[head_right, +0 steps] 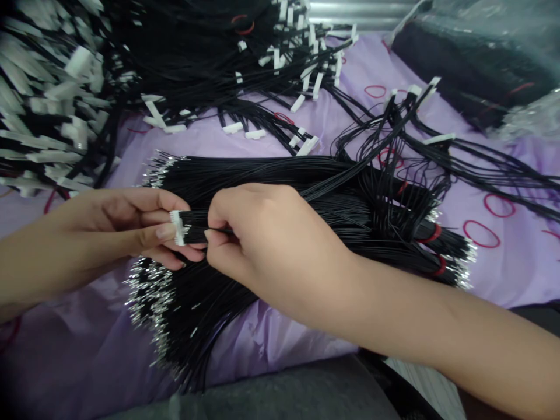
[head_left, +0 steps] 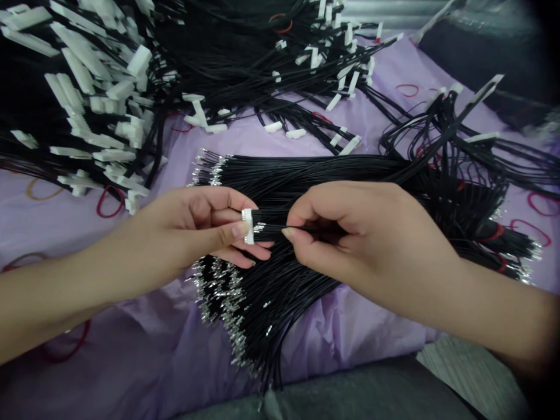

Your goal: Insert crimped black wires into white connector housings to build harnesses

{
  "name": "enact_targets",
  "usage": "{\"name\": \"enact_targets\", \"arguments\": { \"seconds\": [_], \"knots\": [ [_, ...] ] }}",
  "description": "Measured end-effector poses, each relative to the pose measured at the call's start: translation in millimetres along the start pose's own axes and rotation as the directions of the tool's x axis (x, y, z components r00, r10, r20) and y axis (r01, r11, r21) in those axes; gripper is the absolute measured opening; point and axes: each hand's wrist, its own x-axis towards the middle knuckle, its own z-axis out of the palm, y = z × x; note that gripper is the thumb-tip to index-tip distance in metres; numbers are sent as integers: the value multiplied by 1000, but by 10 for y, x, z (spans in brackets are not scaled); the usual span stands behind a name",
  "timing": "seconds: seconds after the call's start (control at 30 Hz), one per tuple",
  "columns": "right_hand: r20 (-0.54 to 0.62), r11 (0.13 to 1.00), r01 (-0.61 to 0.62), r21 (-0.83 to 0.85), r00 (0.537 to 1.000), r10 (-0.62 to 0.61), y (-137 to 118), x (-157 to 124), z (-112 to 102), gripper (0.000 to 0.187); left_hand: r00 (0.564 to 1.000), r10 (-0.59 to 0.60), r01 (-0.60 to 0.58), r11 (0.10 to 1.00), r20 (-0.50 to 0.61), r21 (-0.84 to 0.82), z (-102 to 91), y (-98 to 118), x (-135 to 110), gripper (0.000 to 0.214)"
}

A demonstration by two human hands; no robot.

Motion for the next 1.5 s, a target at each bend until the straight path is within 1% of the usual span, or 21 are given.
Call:
{"name": "enact_targets", "arguments": {
  "seconds": [0.17,0.3,0.43,0.57,0.67,0.8,0.93,1.07,1.17,1.33,1.5],
  "knots": [
    [11,1000,2,8,1000,-2,-3,-4,-10,15,1000,14,-14,1000,27,-15,-13,-6,11,8],
    [12,1000,13,5,1000,-13,13,1,-17,13,1000,6,-5,999,14,-34,-13,-8,0,9],
    [-3,999,47,-28,999,-47,33,0,-21,11,1000,4,-4,1000,8,-11,4,-2,-12,8],
    [10,997,68,-22,998,-68,36,-7,-11,10,1000,-10,10,1000,2,5,16,19,-8,8],
    [-8,999,45,-28,999,-45,22,-6,-2,10,1000,-8,8,1000,12,-6,-13,6,2,6],
    [-18,999,19,-35,1000,-19,3,-6,0,9,999,-4,5,999,40,-32,-60,-27,9,11],
    [-7,999,28,-33,1000,-29,16,-9,-3,10,1000,-7,7,1000,11,-1,-25,0,-5,7],
    [12,999,45,-28,999,-44,23,-6,-10,11,1000,-15,15,1000,-3,4,13,32,-14,9],
    [13,999,27,-26,1000,-26,6,-6,-17,11,1000,-16,16,1000,-2,-8,10,24,-10,10],
    [13,1000,-26,-17,1000,26,-23,-1,-12,11,1000,0,1,1000,27,-20,-27,-19,5,9],
    [6,1000,-28,-14,1000,28,-18,9,-6,12,999,-3,4,1000,45,-24,-81,-45,3,13]
  ]
}}
